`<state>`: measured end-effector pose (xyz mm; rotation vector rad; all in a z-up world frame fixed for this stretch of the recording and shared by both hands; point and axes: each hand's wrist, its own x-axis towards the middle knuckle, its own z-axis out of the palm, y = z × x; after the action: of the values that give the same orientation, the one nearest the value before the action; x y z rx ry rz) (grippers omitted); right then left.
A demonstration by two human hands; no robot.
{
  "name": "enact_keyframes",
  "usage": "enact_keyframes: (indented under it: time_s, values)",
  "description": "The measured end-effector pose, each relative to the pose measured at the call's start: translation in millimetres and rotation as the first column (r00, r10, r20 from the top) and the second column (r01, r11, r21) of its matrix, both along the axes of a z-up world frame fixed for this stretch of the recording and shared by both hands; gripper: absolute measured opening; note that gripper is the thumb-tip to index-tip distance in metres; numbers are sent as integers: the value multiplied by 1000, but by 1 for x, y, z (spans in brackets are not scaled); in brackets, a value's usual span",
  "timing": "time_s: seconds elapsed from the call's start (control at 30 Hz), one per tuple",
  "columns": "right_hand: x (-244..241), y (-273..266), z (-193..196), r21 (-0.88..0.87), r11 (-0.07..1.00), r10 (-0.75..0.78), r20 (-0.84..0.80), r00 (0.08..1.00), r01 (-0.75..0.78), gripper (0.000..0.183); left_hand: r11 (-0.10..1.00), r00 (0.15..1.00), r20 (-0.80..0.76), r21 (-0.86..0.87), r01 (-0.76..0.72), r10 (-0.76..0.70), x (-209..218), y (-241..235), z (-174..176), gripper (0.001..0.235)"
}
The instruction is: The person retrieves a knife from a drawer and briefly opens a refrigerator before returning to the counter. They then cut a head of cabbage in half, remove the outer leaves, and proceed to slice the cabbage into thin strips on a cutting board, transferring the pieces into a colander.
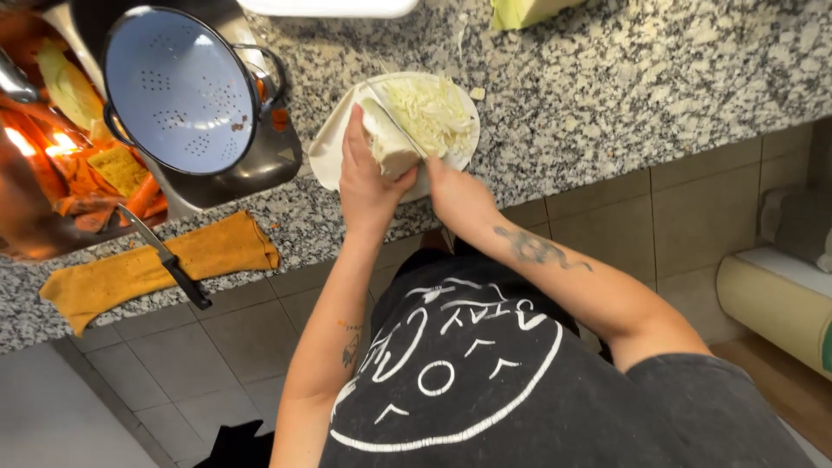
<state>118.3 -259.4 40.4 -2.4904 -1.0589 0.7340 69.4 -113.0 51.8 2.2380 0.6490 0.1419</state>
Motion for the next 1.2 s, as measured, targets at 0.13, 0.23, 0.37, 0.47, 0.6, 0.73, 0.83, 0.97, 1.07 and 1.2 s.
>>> enact_keyframes:
  time_s: [0.13, 0.23, 0.37, 0.47, 0.6, 0.73, 0.83, 0.97, 1.07, 1.2]
  values:
    - [0, 0, 10, -122, 992, 21, 30, 999, -17, 10, 1000, 1000, 9, 1, 21, -22, 7, -1, -2, 112]
    - [-5, 9, -4, -67, 997, -40, 18, 999, 41, 9, 999, 1000, 19, -36, -1, 2, 1, -5, 4, 113]
    - [-11, -8, -1, -87, 996, -5, 203, 979, 23, 5, 999, 999, 33, -31, 13, -12, 3, -1, 11, 113]
    - [-5, -18, -13, -75, 997, 12, 239, 971, 6, 6, 1000, 1000, 14, -6, 16, -16, 2, -1, 6, 115]
    - [1, -15, 32, 82, 994, -82, 157, 984, 69, 9, 1000, 1000, -1, 5, 13, -13, 1, 0, 10, 115]
    - [-4, -17, 46, 136, 985, -105, 7, 994, 103, 14, 1000, 1000, -10, -11, 4, -4, -1, -5, 14, 114]
    - [-1, -14, 46, 121, 989, -81, -3, 997, 81, 14, 1000, 1000, -8, -19, -6, 6, 2, -5, 12, 115]
    - [3, -9, 43, 72, 997, -6, 28, 1000, 4, 12, 1000, 1000, -19, -2, -6, 6, 0, -1, 2, 115]
    - [6, -5, 42, 41, 999, 28, 19, 999, -28, 10, 1000, 1000, -14, -27, -15, 14, 2, -2, 8, 114]
    - [11, 4, 29, 7, 998, 63, 32, 998, -63, 10, 999, 999, -18, -28, -27, 27, 4, 0, 2, 114]
